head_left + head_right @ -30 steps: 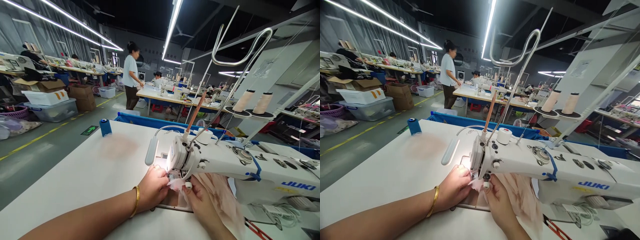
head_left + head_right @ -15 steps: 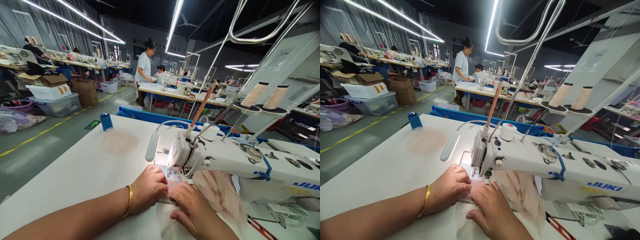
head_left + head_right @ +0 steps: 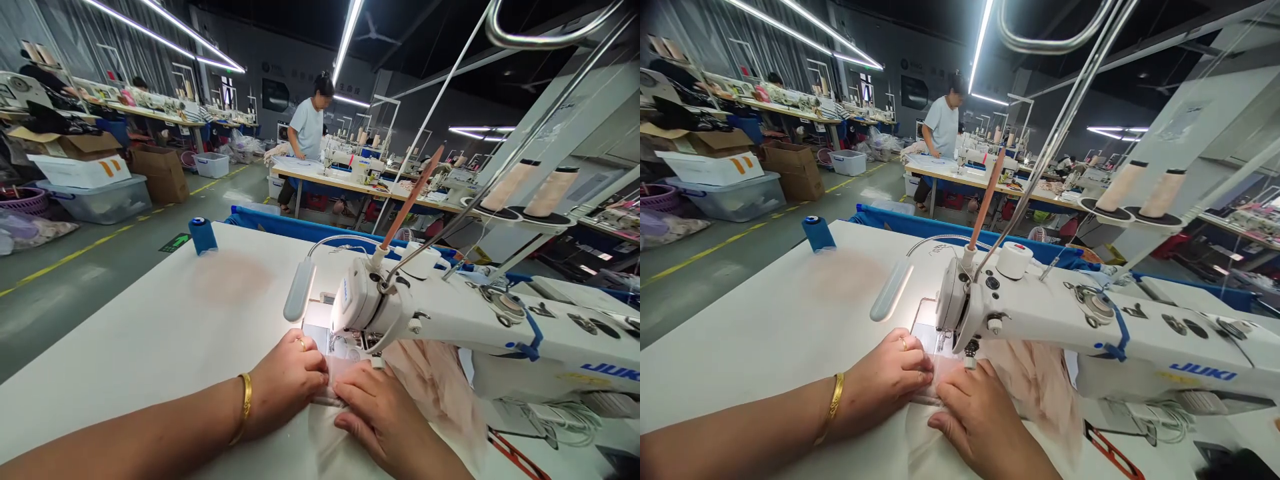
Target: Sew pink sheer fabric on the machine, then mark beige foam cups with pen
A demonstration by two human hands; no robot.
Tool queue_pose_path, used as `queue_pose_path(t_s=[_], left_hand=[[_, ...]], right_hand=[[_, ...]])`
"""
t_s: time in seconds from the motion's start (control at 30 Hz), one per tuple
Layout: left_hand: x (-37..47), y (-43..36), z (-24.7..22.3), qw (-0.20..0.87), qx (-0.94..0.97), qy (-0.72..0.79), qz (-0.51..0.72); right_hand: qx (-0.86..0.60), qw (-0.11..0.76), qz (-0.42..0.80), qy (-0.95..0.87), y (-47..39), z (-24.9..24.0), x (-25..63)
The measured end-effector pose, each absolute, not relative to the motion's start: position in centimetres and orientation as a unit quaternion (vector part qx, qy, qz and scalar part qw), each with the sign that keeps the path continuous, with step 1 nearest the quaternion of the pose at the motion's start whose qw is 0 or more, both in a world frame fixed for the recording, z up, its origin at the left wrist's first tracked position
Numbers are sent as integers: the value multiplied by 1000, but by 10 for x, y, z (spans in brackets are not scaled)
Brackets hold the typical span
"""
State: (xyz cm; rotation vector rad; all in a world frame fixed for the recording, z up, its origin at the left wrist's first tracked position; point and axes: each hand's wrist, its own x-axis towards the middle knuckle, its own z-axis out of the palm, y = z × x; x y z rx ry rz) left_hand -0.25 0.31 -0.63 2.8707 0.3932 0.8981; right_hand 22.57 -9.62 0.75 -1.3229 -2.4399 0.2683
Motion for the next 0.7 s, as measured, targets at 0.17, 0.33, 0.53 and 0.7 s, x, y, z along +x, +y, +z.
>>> queue_pose_path(t_s=[0.17, 0.33, 0.53, 0.7], left_hand=[[-1, 11, -10, 49, 946, 133, 292], [2, 17, -9, 23, 942, 145, 303], [-2, 16, -6, 52, 957, 103, 267], [-3, 16, -7, 52, 960, 109, 252]], right_hand=[[-470, 186, 85, -859, -90, 6, 226], [-481, 193, 73, -852, -86, 4, 227], [-466, 209, 39, -859, -86, -2, 227], [-450, 230, 12, -863, -86, -9, 227]])
